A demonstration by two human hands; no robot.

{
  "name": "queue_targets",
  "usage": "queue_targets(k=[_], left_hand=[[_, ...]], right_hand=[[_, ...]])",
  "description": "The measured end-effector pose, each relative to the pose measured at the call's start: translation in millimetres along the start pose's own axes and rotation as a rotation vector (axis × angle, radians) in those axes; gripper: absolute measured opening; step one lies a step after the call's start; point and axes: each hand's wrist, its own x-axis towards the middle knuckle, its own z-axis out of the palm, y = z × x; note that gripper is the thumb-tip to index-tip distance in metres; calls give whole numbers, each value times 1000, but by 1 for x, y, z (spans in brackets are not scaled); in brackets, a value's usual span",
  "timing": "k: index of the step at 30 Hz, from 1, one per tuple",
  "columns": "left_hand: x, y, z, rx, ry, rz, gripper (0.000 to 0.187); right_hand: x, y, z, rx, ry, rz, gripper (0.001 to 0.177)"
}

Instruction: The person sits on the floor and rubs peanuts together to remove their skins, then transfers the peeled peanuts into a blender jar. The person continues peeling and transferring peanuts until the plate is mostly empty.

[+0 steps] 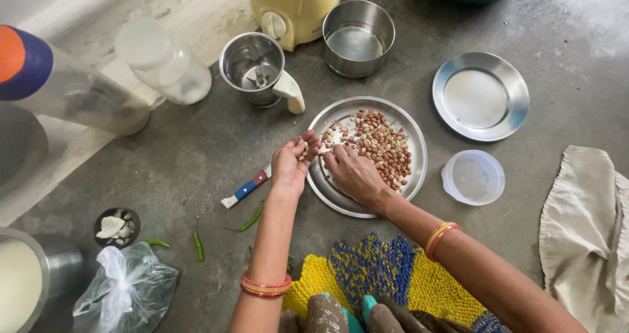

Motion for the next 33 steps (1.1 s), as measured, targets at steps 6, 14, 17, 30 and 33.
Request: queue_targets(k=[6,14,17,30,33], left_hand=[[-4,3,6,-7,17,-15,27],[-17,7,19,-41,-51,13,30],[-30,16,25,-297,-123,-103,47],[-8,-16,19,-141,-37,-84,34],[-4,-24,17,-119,-36,-56,35]], right_hand=[[30,4,6,-43,-77,117,15],[36,2,-1,29,-67,230,35],[23,-5,-8,66,178,157,36],[-26,66,-56,419,376,280,56],[-27,60,-42,387,384,279,60]])
